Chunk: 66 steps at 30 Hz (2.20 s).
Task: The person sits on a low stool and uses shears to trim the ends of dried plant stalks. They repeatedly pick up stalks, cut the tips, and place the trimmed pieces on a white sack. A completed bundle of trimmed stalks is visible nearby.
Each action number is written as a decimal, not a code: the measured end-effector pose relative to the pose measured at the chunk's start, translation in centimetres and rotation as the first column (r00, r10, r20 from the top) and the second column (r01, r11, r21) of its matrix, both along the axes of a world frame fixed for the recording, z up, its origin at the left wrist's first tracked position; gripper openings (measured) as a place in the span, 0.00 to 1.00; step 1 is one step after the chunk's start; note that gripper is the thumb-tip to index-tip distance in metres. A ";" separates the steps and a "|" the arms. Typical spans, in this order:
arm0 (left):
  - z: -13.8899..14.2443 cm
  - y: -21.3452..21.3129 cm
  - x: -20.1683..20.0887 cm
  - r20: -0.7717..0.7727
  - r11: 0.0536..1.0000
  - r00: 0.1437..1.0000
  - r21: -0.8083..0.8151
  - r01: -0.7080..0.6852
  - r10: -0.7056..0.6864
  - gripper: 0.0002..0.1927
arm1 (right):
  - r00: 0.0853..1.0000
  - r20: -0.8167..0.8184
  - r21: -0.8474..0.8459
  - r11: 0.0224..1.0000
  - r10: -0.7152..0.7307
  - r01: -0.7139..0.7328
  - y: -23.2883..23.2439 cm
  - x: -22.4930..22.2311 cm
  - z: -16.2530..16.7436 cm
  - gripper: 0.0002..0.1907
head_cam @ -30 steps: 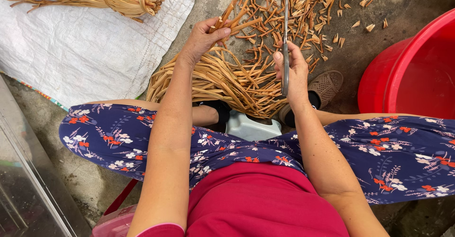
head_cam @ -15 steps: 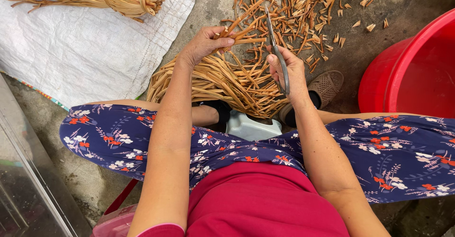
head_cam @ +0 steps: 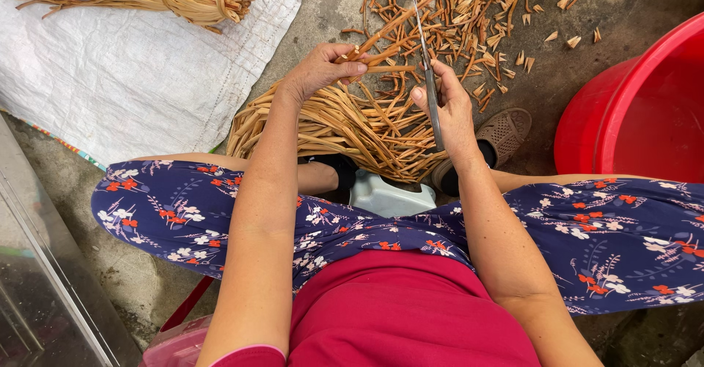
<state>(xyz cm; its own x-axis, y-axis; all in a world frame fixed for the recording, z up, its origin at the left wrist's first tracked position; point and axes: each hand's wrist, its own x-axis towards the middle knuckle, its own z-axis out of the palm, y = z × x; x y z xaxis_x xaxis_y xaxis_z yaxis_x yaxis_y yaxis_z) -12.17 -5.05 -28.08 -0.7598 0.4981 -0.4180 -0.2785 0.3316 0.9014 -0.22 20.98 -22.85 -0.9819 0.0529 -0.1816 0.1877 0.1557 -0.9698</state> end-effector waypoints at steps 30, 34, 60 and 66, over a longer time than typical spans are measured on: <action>-3.1 -16.5 1.6 0.478 0.225 0.873 -0.865 0.449 0.098 0.13 | 0.943 -0.074 -0.262 0.919 -0.323 0.294 0.4 -2.2 -2.2 0.22; -4.5 -15.6 4.8 0.296 0.139 0.948 -0.950 0.280 0.117 0.43 | 0.951 -0.025 -0.257 0.921 -0.309 0.293 -0.7 -3.2 -2.2 0.21; 14.6 3.9 4.9 -0.813 0.673 0.082 -0.529 -0.516 -0.576 0.22 | 0.987 -0.141 0.390 0.920 0.083 -0.022 -4.0 -2.4 7.2 0.33; 15.3 2.0 8.0 -0.910 0.846 0.325 -0.374 -0.379 -0.257 0.17 | 0.956 -0.228 -0.123 0.979 -0.186 0.161 -1.6 -1.2 7.3 0.28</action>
